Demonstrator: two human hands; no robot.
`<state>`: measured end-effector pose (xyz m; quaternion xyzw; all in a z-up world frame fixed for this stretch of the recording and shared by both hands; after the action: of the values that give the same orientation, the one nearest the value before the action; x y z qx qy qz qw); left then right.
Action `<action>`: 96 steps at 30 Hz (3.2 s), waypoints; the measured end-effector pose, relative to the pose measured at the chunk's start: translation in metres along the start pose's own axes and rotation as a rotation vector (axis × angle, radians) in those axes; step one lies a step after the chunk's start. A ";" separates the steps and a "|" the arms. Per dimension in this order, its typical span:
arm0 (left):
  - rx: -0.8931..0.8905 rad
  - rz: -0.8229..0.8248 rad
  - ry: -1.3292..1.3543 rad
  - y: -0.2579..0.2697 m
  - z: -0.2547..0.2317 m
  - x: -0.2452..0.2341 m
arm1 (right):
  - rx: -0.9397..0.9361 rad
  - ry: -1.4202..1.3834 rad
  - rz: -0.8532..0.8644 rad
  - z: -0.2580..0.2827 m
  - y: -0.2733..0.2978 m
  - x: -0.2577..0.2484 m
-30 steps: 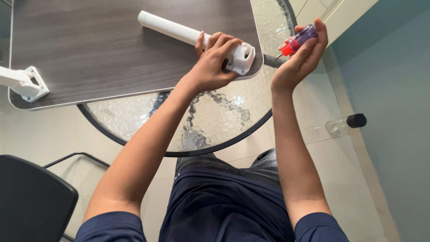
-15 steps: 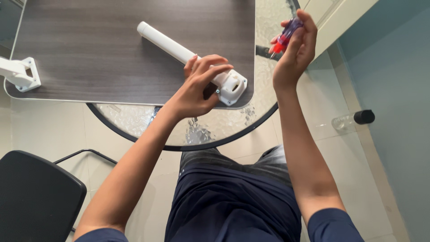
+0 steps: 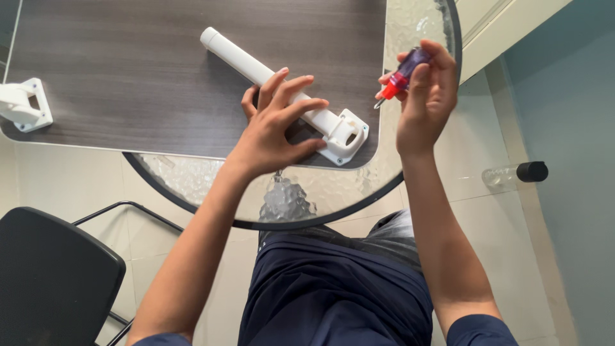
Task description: The person uses a screwdriver to tighten screws on white plastic brackets attached to a dark tabletop. They reposition the brackets and continue securing them to the table surface.
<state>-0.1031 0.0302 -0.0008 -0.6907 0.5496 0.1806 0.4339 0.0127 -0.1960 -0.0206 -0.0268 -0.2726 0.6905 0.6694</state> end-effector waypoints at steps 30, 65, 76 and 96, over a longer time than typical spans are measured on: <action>0.056 0.003 -0.096 -0.007 -0.015 -0.012 | -0.026 0.072 0.266 0.010 0.018 0.017; 0.024 -0.004 -0.056 -0.010 -0.013 -0.012 | -0.157 0.167 0.426 0.013 0.017 0.031; 0.051 -0.132 0.041 0.002 -0.011 -0.015 | -0.131 0.018 0.148 0.048 0.025 0.026; 0.120 -0.114 0.133 0.014 -0.018 -0.018 | -0.275 0.396 0.432 0.047 0.055 0.042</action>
<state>-0.1259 0.0263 0.0162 -0.7042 0.5468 0.0759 0.4465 -0.0602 -0.1702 0.0101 -0.3083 -0.2157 0.7548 0.5374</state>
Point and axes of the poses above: each hand's wrist, its own y-axis away from the middle knuckle, its own x-axis out of the palm, z = x × y, the point moved 3 cm from there along -y, towards the middle knuckle, and after that the axes turned 12 degrees about -z, right-handed, at the moved point
